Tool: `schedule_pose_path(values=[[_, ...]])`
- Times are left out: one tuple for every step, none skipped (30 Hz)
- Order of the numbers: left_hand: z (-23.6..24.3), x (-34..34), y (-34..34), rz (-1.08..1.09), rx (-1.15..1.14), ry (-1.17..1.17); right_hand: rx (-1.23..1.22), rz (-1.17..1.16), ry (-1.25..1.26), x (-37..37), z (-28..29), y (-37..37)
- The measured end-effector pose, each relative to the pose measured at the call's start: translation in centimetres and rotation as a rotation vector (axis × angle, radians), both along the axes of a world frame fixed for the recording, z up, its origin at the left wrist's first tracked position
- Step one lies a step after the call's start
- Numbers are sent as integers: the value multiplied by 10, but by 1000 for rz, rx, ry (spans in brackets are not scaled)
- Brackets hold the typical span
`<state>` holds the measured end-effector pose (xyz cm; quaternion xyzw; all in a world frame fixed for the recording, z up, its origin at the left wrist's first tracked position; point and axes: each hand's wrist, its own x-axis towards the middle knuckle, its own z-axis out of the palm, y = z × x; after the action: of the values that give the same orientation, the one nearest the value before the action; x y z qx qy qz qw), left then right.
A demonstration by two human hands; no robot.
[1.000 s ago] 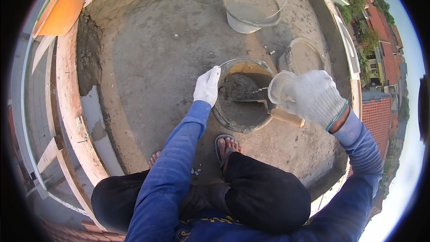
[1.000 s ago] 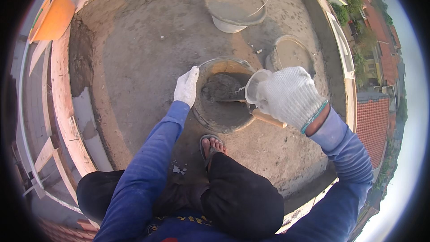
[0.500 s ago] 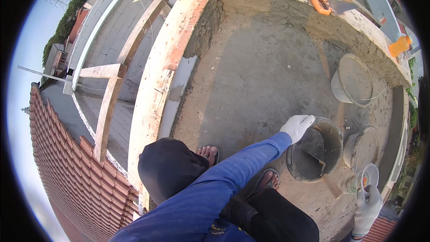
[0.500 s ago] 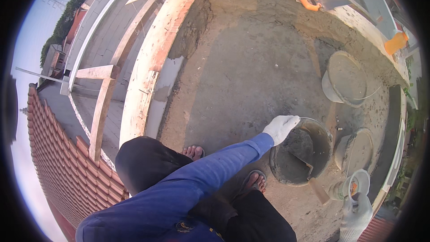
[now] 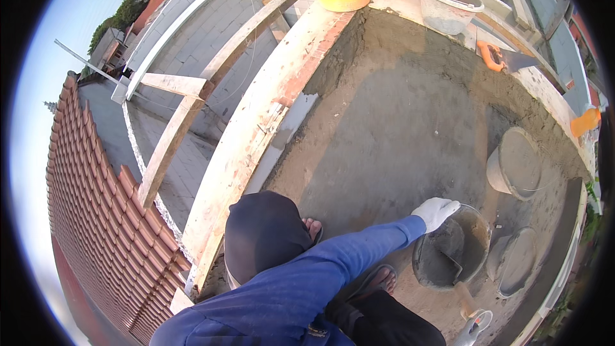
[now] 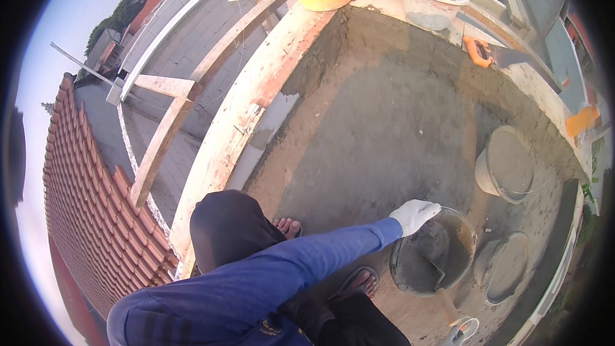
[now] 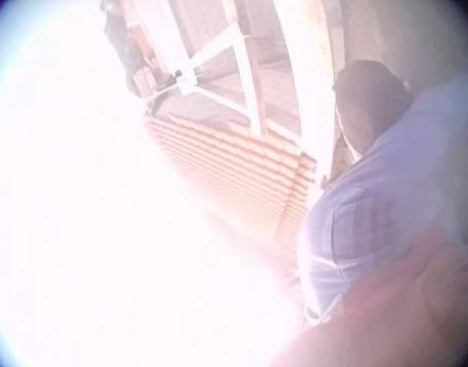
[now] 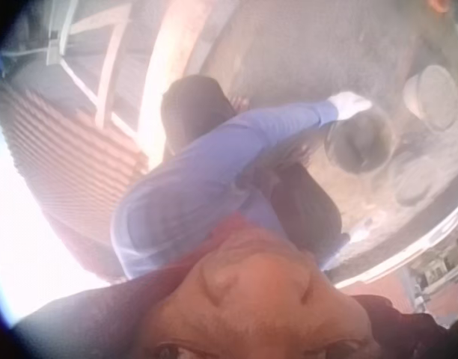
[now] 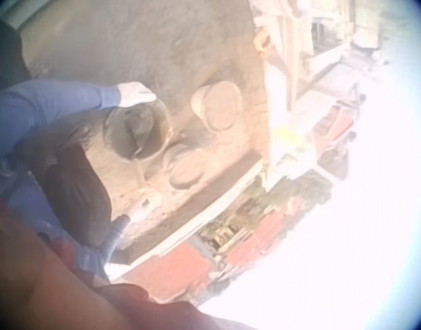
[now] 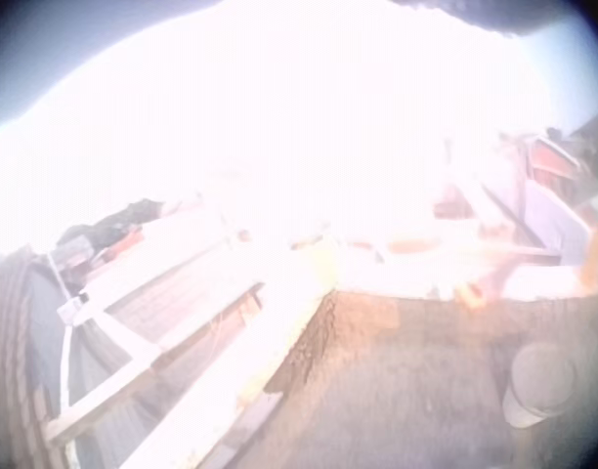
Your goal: The person scoops cement from a bucket using a trowel and applies it to a wooden frame on a rooftop. They repeatedly smooth and spread the cement along the frame's edge, occasionally retrieving tools from a nearby bucket.
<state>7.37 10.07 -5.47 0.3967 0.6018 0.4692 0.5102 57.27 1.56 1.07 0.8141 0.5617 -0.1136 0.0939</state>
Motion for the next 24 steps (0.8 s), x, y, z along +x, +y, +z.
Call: schedule_pose_path(values=[[-3, -3, -3, 3, -29, 1, 28, 48, 15, -26, 5, -7], [-5, -4, -5, 2, -53, -6, 61, 94, 23, -61, 21, -13], [-5, -3, -4, -3, -68, -19, 83, 132, -9, -76, 26, -14], [-7, -2, -4, -1, -63, -40, 101, 158, -40, -77, 30, -16], [-10, -2, -4, 0, -58, -60, 120, 182, -74, -75, 35, -18], [-12, -1, -3, 1, -53, -80, 145, 205, -119, -72, 37, -21], [-9, -1, 0, -18, -72, -91, 192, 224, -170, -66, 42, -23], [-7, 0, 3, -38, -90, -102, 262, 245, -223, -58, 50, -24], [-5, 1, 5, -60, -109, -112, 326, 254, -251, -52, 59, -22], [-8, 0, 4, -54, -77, -121, 359, 250, -239, -64, 73, -17], [-16, -4, -1, -42, -54, -127, 339, 68, -19, -113, 112, -5], [-18, -4, 0, -41, -16, -139, 262, 177, -13, -143, 133, 8], [-13, -4, 3, -82, -49, -166, 186, 282, -10, -165, 149, 19], [-16, -5, 6, -64, -40, -163, 110, 396, 10, -178, 155, 23], [-19, -3, 7, -45, -33, -160, 99, 508, -16, -183, 143, 26], [-20, 10, 17, -46, -9, -175, 98, 601, -66, -185, 123, 31], [-21, 6, 11, -44, -30, -161, 70, 732, -81, -195, 95, 38], [-18, 7, 14, -62, -37, -152, 10, 719, -138, -200, 73, 38], [-15, 10, 13, -81, -46, -150, -55, 703, -200, -201, 54, 34], [-8, 15, 12, -78, -32, -147, -124, 682, -264, -204, 48, 30], [-2, 22, 10, -78, -18, -143, -143, 700, -236, -201, 51, 23], [5, 29, 9, -80, -3, -139, -181, 714, -265, -208, 67, 17], [7, 35, 7, -75, 7, -100, -219, 730, -292, -219, 90, 14], [15, 38, 9, -84, 10, -68, -248, 740, -318, -225, 110, 16]])
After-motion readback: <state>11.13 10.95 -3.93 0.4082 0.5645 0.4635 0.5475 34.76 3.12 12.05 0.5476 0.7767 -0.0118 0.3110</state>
